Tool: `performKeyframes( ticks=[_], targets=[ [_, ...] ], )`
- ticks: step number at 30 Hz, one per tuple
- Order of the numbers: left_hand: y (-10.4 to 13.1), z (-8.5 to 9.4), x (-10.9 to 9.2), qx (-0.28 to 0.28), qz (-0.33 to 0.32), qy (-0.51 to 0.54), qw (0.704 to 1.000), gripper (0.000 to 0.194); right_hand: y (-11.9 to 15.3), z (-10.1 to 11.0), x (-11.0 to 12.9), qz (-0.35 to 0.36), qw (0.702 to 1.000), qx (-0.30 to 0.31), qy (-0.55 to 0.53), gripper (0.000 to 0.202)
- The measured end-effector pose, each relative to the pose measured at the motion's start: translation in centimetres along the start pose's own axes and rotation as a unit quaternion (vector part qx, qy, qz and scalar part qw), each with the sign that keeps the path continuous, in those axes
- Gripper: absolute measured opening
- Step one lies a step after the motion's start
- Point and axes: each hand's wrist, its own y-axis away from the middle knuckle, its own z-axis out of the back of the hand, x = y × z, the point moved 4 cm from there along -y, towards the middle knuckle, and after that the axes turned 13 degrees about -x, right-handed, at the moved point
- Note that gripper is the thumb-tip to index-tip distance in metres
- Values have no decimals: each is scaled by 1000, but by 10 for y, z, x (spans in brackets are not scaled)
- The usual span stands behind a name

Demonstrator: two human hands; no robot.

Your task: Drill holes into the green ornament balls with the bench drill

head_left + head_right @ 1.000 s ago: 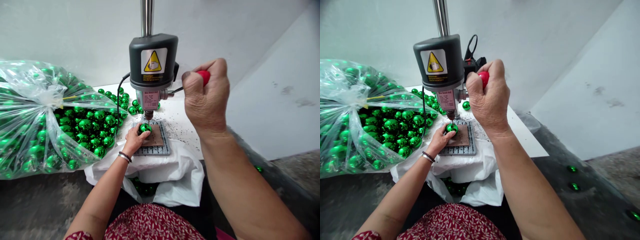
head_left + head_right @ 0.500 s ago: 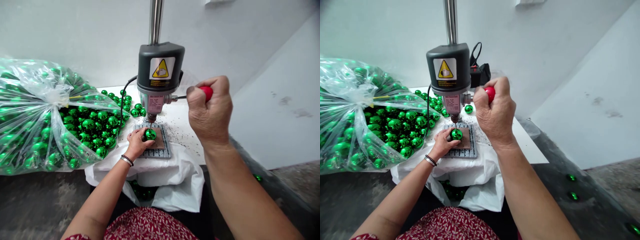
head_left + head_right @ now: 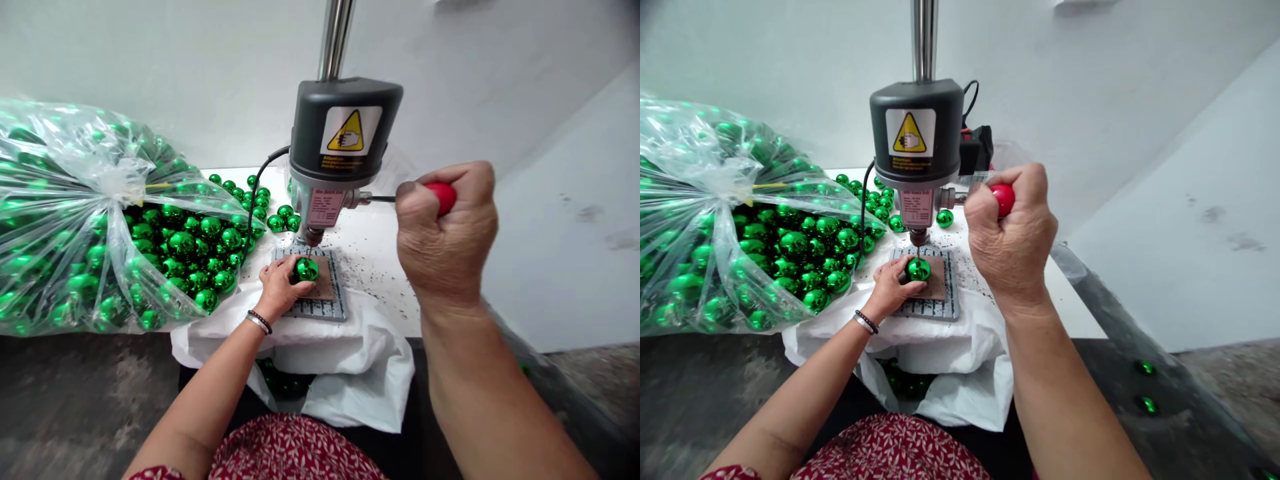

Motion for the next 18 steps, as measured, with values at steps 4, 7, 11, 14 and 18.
performKeyframes(
  ticks=[4, 7, 11, 14, 18],
  targets=[
    [-1, 2, 2, 0, 5, 5, 1000, 45, 5, 1, -1, 18, 1000, -6, -7, 15],
    [-1, 4, 2, 0, 2, 11, 1000, 44, 13, 2, -3, 30, 999, -11, -22, 13],
    [0, 6, 2, -9, -4, 25, 1000, 42, 13, 2, -3, 27, 999, -20, -25, 12],
    [-1, 7, 5, -7, 13, 66, 998, 40, 1, -3, 1, -14, 1000, 5, 0, 12],
    [-6, 9, 14, -5, 66, 166, 984, 53, -16, -11, 7, -57, 997, 47, 33, 13]
  ],
)
